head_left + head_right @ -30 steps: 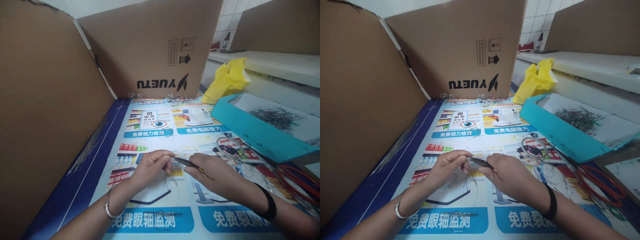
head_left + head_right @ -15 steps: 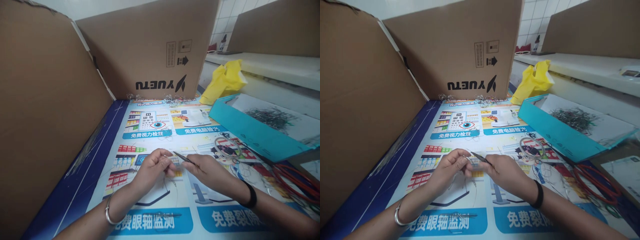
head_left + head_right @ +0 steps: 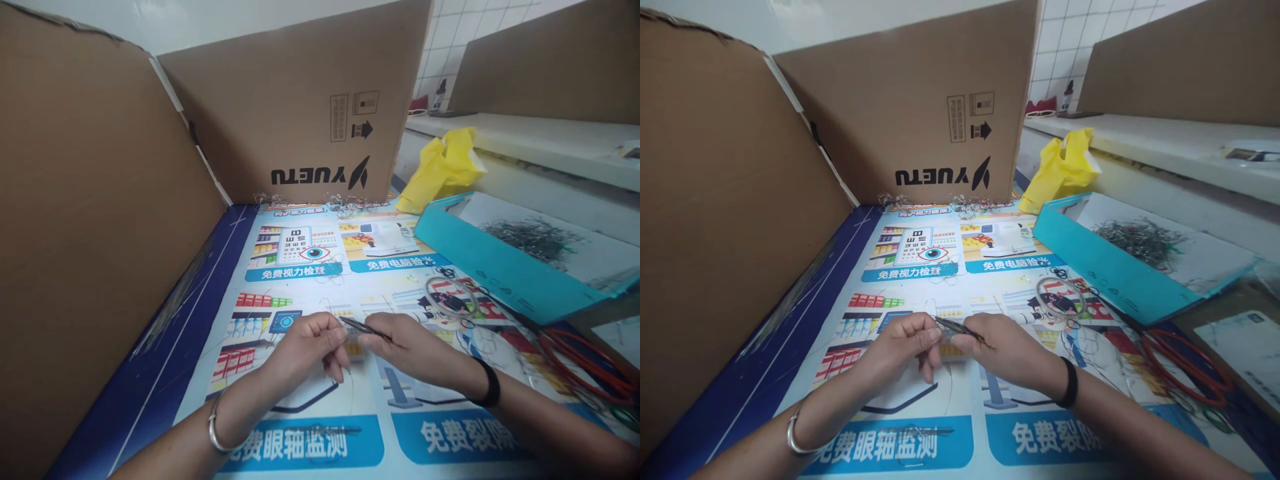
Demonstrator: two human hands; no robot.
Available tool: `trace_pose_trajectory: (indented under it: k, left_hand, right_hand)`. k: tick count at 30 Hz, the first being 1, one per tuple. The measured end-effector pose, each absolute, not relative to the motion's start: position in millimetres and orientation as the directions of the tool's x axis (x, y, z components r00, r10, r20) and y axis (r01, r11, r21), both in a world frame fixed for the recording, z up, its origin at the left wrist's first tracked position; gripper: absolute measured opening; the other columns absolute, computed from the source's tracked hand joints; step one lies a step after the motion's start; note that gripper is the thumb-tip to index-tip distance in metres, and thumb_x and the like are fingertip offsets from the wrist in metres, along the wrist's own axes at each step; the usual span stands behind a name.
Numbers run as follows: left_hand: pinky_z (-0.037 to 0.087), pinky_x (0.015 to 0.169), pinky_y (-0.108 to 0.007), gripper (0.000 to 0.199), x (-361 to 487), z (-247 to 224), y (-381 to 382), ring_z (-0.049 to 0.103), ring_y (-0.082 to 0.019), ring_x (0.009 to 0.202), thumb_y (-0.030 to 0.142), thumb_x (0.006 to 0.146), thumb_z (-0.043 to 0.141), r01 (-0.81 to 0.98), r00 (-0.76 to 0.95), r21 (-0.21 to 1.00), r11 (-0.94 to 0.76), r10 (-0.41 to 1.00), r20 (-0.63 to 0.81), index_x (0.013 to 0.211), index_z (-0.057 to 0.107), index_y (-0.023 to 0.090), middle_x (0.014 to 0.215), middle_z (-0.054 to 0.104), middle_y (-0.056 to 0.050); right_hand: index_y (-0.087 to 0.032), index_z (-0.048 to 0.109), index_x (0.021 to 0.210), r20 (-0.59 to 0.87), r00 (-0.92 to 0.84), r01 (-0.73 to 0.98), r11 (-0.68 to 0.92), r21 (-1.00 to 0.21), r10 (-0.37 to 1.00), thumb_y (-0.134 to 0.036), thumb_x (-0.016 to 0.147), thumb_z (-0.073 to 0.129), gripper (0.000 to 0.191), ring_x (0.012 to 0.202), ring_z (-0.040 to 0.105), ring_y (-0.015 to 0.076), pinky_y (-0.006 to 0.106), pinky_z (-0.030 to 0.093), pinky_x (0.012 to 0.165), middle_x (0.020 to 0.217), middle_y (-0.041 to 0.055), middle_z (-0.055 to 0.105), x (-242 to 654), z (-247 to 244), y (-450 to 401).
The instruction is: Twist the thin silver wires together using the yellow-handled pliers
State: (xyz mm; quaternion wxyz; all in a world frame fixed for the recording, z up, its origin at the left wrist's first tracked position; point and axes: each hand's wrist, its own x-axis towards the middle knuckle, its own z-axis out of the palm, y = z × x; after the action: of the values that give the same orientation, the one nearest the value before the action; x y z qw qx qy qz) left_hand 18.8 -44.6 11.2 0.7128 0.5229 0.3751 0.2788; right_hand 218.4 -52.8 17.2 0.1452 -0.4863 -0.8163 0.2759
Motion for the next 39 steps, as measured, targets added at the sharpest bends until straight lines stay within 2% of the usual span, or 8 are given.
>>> trace_pose_trajectory:
  k: [6, 10, 13, 15, 27, 30, 34, 39]
  left_hand:
    - [0.042, 0.045, -0.019, 0.028, 14, 18, -40, 0.057, -0.009, 0.045, 0.040, 0.081, 0.055, 0.094, 0.582, 0.969, 0.228, 0.777, -0.239, 0.072, 0.053, 0.013, 0.060, 0.063, -0.002]
    - [0.041, 0.048, -0.019, 0.025, 2, 21, -25, 0.051, -0.008, 0.049, 0.039, 0.082, 0.053, 0.121, 0.295, 0.992, -0.026, 0.956, -0.011, 0.075, 0.057, 0.015, 0.059, 0.058, 0.001]
    - [0.037, 0.050, -0.019, 0.022, -3, 13, -15, 0.046, -0.007, 0.050, 0.037, 0.083, 0.051, 0.104, 0.115, 0.989, -0.109, 0.989, 0.097, 0.076, 0.055, 0.016, 0.062, 0.053, 0.002]
    - [0.037, 0.053, -0.020, 0.019, -3, 5, -11, 0.045, -0.008, 0.055, 0.035, 0.083, 0.052, 0.125, 0.084, 0.982, -0.139, 0.988, 0.129, 0.077, 0.055, 0.017, 0.064, 0.052, 0.003]
    - [0.040, 0.073, -0.026, 0.013, 5, -3, -12, 0.053, -0.015, 0.080, 0.024, 0.080, 0.050, 0.306, 0.314, 0.940, -0.149, 0.948, 0.048, 0.092, 0.055, 0.019, 0.090, 0.061, -0.003]
    - [0.041, 0.077, -0.028, 0.025, 6, -6, -13, 0.054, -0.016, 0.087, 0.015, 0.075, 0.054, 0.263, 0.366, 0.952, -0.155, 0.929, 0.050, 0.099, 0.051, 0.020, 0.094, 0.062, -0.003]
    - [0.041, 0.077, -0.028, 0.035, 8, -9, -13, 0.054, -0.015, 0.084, 0.012, 0.071, 0.057, 0.236, 0.379, 0.964, -0.126, 0.925, 0.028, 0.104, 0.047, 0.020, 0.092, 0.062, -0.003]
    - [0.041, 0.071, -0.025, 0.033, 10, -9, -12, 0.053, -0.012, 0.076, 0.014, 0.072, 0.058, 0.216, 0.383, 0.973, -0.081, 0.924, -0.008, 0.102, 0.046, 0.019, 0.084, 0.058, -0.001]
  right_hand:
    - [-0.018, 0.047, 0.065, -0.016, -0.447, 0.750, 0.365, -0.552, 0.894, -0.048, 0.089, 0.034, 0.041, 0.055, 0.044, 0.0106, 0.022, 0.026, 0.050, 0.060, -0.0006, 0.051, 219, 14, -50]
    - [-0.018, 0.049, 0.070, 0.079, -0.312, 0.842, 0.315, -0.438, 0.947, -0.048, 0.090, 0.031, 0.040, 0.056, 0.046, 0.0114, 0.023, 0.027, 0.051, 0.064, 0.0008, 0.054, 223, 6, -42]
    - [-0.018, 0.050, 0.074, 0.169, -0.314, 0.879, 0.353, -0.321, 0.934, -0.045, 0.091, 0.031, 0.037, 0.058, 0.047, 0.0119, 0.024, 0.029, 0.053, 0.069, 0.0020, 0.055, 225, -4, -36]
    - [-0.018, 0.051, 0.074, 0.229, -0.344, 0.880, 0.397, -0.259, 0.911, -0.046, 0.091, 0.031, 0.038, 0.061, 0.049, 0.0130, 0.024, 0.030, 0.055, 0.070, 0.0028, 0.055, 224, -11, -31]
    - [-0.016, 0.055, 0.072, 0.353, -0.491, 0.828, 0.553, -0.097, 0.797, -0.045, 0.090, 0.035, 0.041, 0.067, 0.049, 0.0157, 0.027, 0.031, 0.061, 0.069, 0.0055, 0.056, 215, -25, -21]
    - [-0.016, 0.056, 0.072, 0.347, -0.490, 0.836, 0.545, -0.074, 0.799, -0.045, 0.090, 0.035, 0.041, 0.067, 0.049, 0.0158, 0.027, 0.031, 0.061, 0.070, 0.0057, 0.056, 214, -27, -20]
    - [-0.016, 0.056, 0.071, 0.337, -0.486, 0.845, 0.532, -0.053, 0.806, -0.045, 0.091, 0.034, 0.041, 0.067, 0.049, 0.0156, 0.027, 0.030, 0.061, 0.070, 0.0056, 0.056, 215, -28, -20]
    - [-0.015, 0.055, 0.072, 0.329, -0.489, 0.846, 0.531, -0.045, 0.807, -0.046, 0.091, 0.034, 0.042, 0.067, 0.049, 0.0156, 0.027, 0.029, 0.061, 0.070, 0.0053, 0.055, 215, -28, -20]
